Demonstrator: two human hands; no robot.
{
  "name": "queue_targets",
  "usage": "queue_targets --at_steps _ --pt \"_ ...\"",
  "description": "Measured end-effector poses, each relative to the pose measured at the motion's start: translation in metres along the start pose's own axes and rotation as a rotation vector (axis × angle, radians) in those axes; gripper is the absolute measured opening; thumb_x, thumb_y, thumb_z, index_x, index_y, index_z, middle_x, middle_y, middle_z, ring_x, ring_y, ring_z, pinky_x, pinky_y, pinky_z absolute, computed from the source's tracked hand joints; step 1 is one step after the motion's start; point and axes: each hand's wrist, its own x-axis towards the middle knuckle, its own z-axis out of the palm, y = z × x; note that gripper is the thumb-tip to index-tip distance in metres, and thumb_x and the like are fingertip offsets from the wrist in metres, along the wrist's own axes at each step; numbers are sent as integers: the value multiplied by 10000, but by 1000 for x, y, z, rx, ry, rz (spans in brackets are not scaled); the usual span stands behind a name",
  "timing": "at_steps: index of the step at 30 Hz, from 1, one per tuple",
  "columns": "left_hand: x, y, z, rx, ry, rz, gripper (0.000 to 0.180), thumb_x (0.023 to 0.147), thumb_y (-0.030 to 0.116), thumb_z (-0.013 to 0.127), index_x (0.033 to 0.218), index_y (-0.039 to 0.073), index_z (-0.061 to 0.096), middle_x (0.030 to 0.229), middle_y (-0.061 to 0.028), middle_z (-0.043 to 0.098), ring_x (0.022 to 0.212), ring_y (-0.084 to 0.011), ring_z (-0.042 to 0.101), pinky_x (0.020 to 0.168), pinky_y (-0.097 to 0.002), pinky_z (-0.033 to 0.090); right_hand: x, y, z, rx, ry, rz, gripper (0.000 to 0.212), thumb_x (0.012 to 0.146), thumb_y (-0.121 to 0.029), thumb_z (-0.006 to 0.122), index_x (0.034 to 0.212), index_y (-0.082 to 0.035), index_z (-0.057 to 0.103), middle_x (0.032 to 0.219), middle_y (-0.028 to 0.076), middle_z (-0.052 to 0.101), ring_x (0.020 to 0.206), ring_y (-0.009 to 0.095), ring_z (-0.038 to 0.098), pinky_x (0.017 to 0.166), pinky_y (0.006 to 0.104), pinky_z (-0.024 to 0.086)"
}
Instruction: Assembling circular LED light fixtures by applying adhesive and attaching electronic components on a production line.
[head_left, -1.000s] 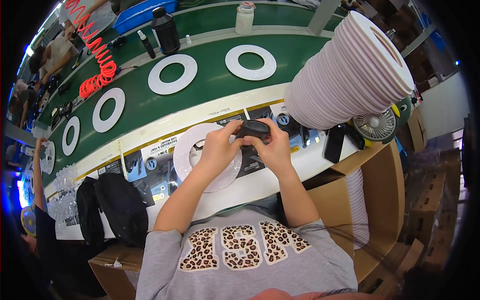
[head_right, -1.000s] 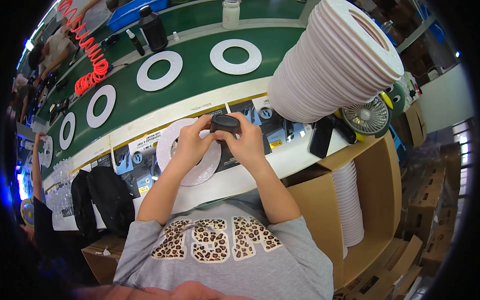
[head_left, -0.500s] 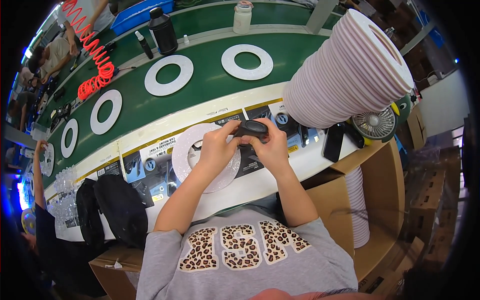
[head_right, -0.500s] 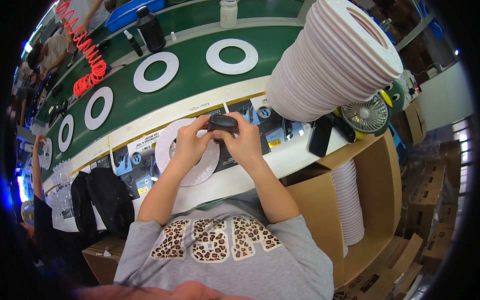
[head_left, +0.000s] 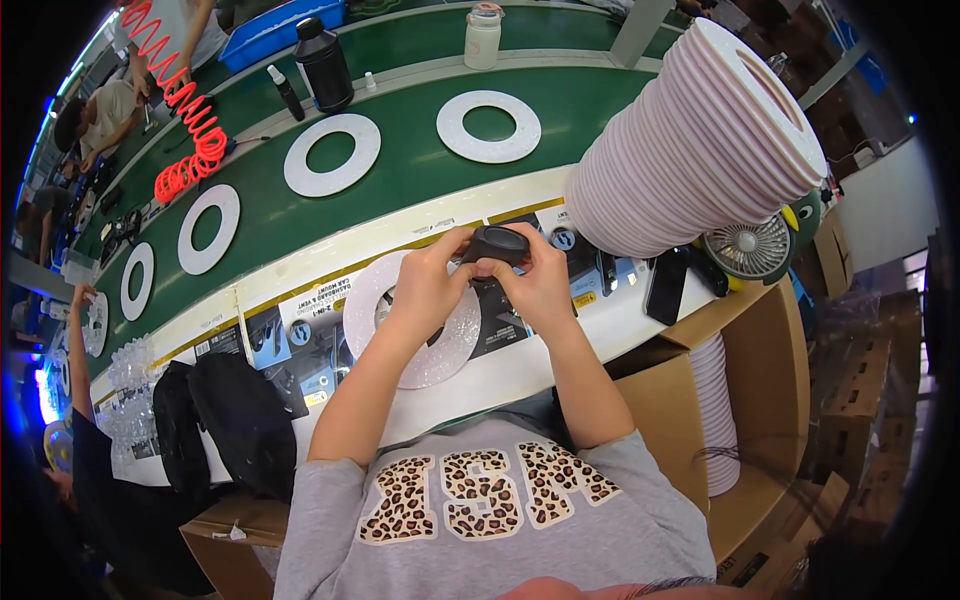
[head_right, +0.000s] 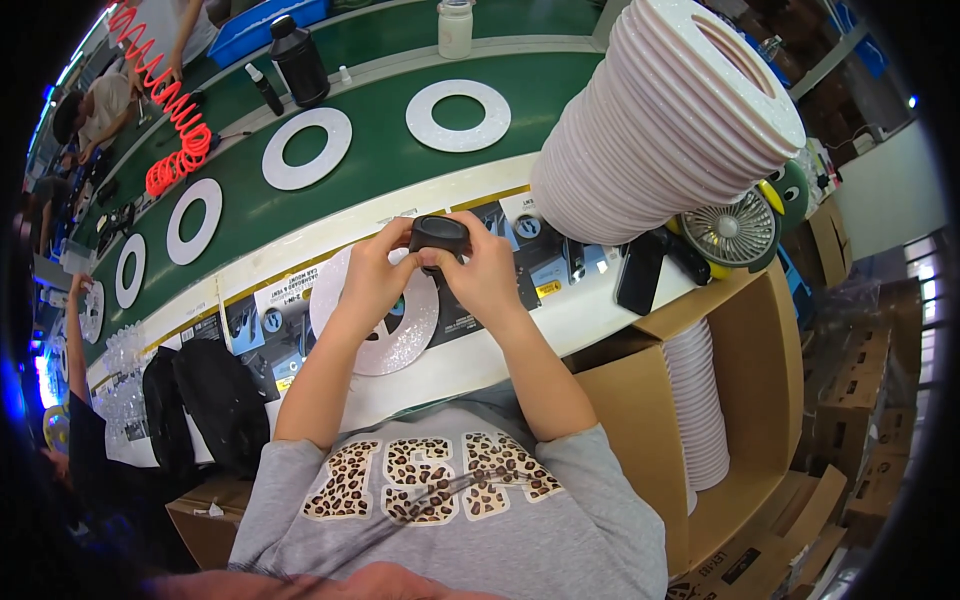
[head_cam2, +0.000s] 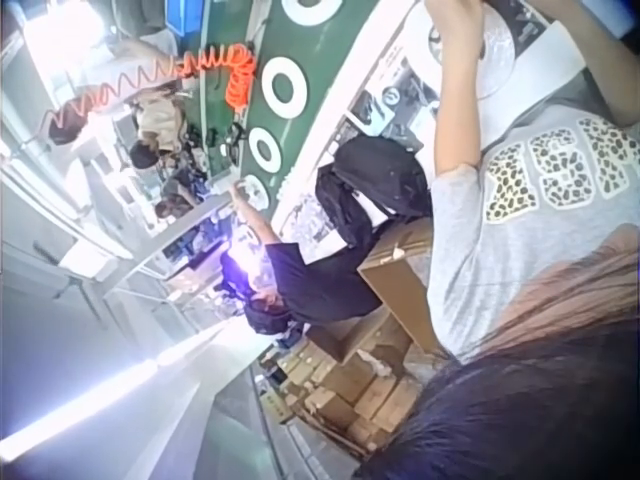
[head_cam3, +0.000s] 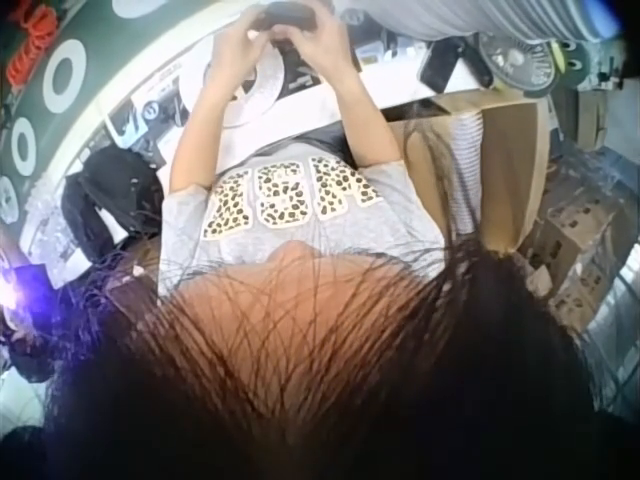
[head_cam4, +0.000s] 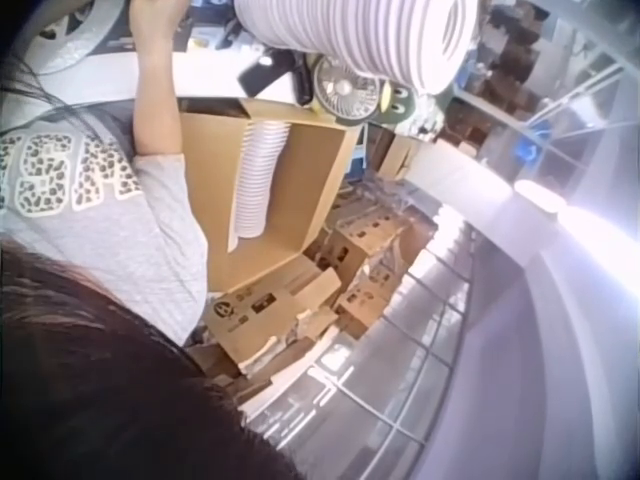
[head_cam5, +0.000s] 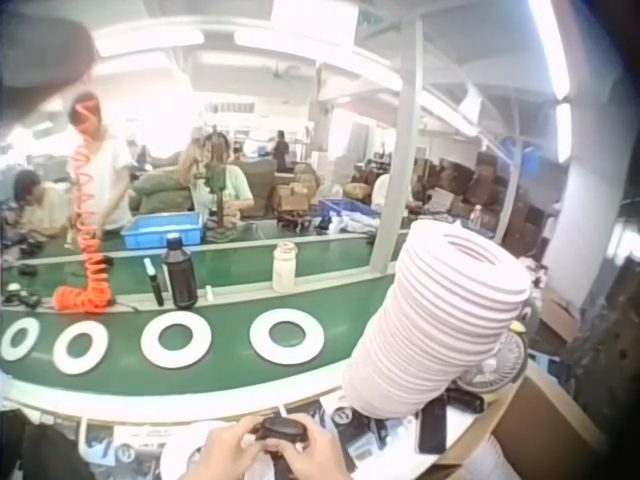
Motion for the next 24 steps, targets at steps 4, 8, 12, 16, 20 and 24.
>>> queue_targets --at_steps 4,8,12,16,20,24 --pt "1 -4 2 -3 14 16 311 738 0 684 1039 29 607 886 -185 688 831 -341 683 709 -355 540 0 1 2 -24 30 -13 310 771 23 721 1045 49 578 915 95 680 834 122 658 749 250 538" --pt "1 -6 4 7 35 33 309 736 -4 683 1033 41 609 872 -182 688 812 -341 684 693 -356 538 1 0 4 -30 46 -8 291 774 30 711 1034 46 582 902 86 681 817 112 656 724 243 538" --pt "2 -7 7 12 46 30 310 734 -5 683 1032 42 611 867 -178 689 804 -342 684 684 -355 538 1 1 3 -43 50 -5 283 775 32 708 1029 46 585 902 85 680 815 114 657 724 243 537" --pt "1 -7 6 14 48 35 309 739 -1 681 1037 42 614 863 -177 690 799 -344 684 678 -356 538 2 1 3 -11 46 -19 301 771 15 725 1035 44 584 899 84 679 813 114 654 720 243 536" --pt "-4 -2 -2 39 14 44 335 740 10 689 1063 45 608 906 -169 690 827 -336 682 695 -348 537 -2 -3 2 -34 16 -39 351 760 -53 770 1048 29 587 898 83 679 824 116 651 720 257 537" --pt "-26 26 -23 83 -84 -101 331 732 8 727 1039 -1 606 940 -154 692 911 -282 691 786 -329 531 -22 -28 1 -72 -47 -16 389 745 -107 798 1055 8 594 890 84 683 824 124 655 717 265 534"
